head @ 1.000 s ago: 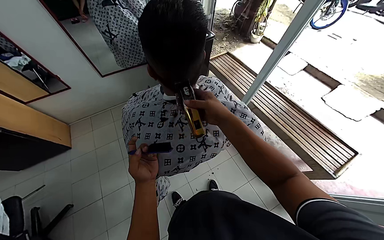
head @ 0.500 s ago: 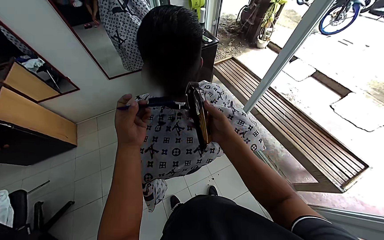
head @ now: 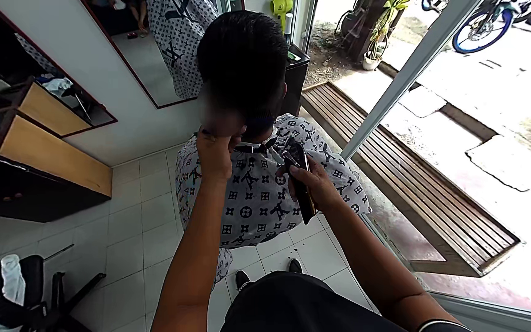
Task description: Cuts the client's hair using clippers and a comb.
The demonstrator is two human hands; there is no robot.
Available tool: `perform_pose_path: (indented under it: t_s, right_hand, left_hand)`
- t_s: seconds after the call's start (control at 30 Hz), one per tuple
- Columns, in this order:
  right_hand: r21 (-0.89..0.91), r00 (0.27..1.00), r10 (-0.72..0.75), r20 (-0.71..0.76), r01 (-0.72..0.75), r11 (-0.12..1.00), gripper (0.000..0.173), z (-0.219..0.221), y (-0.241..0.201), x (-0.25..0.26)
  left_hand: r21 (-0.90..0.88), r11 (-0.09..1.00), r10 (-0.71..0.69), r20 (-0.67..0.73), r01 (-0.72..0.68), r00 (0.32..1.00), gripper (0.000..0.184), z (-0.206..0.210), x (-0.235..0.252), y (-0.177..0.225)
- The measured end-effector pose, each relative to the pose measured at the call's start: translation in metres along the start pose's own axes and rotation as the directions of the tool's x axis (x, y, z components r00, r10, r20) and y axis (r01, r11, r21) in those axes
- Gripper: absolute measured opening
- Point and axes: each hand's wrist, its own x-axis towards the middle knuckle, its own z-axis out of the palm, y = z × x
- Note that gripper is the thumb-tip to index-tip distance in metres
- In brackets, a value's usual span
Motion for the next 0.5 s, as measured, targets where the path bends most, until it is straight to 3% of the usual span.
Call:
perform_pose_path:
  t_s: [0.1,0.23,0.33,0.5]
  right_hand:
    - [0.010,0.999,0.035,0.024,-0.035,0.999,0.045,0.003,-0.003,0.020]
    - [0.065,0.991,0.077,0.105,-0.085,0.994,0.051,0.010,-0.011,0.046]
    - [-0.019,0.993,0.035,0.115,-0.033,0.999,0.055,0.016,-0.012,0.061]
    - [-0.040,0.995,0.055,0.089,-0.052,0.998,0.047,0.016,-0.010,0.070]
  left_hand:
    - [0.149,0.987,-0.062,0.000,0.061,0.998,0.017,-0.028,-0.005,-0.028]
    - [0.115,0.985,-0.120,-0.062,0.126,0.991,0.017,-0.062,-0.044,-0.031]
    - [0.082,0.993,-0.075,-0.102,0.083,0.992,0.019,-0.084,-0.079,-0.033]
    - [0.079,0.997,0.013,-0.075,-0.007,0.997,0.024,-0.105,-0.115,-0.039]
